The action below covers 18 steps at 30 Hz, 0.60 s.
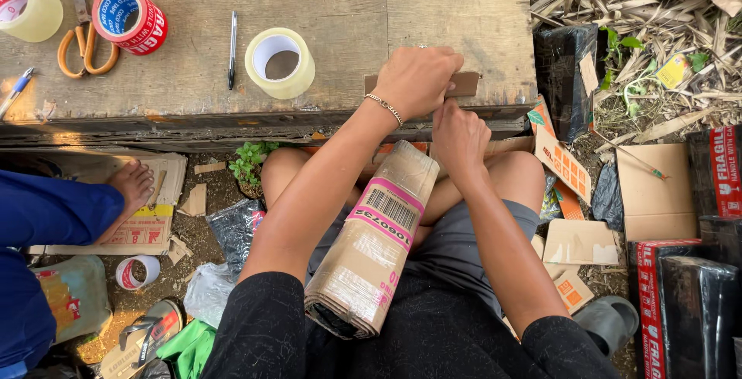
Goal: The person cuts a small piece of cardboard with a utility knife, folds it, and places it on a stack of corrugated sheets. They then secure the stack with clear packing tape, wrapping it multiple times to form a finished bundle.
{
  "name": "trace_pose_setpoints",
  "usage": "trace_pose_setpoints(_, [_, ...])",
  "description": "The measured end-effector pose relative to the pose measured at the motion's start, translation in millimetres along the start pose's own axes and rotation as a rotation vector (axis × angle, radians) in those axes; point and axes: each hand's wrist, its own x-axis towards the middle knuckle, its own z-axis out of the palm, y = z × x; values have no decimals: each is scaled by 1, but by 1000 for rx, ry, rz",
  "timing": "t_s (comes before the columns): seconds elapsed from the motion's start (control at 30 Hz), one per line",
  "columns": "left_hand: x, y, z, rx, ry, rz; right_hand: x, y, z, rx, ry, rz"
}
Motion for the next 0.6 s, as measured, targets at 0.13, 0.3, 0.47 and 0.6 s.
trace_pose_setpoints(0.13, [-1,0,5,24,-7,-4,-6,1,1,16,-12,2])
trace_pose_setpoints(0.3, [0,-2,5,51,9,6,1,4,6,15,-33,16])
trace_pose_setpoints(0.47, [1,-6,6,67,-10,-9,-22,6,14,-18,-109,29])
trace_pose_setpoints(0.6, [7,-9,1,37,22,10,-55,8,10,-44,-248,87])
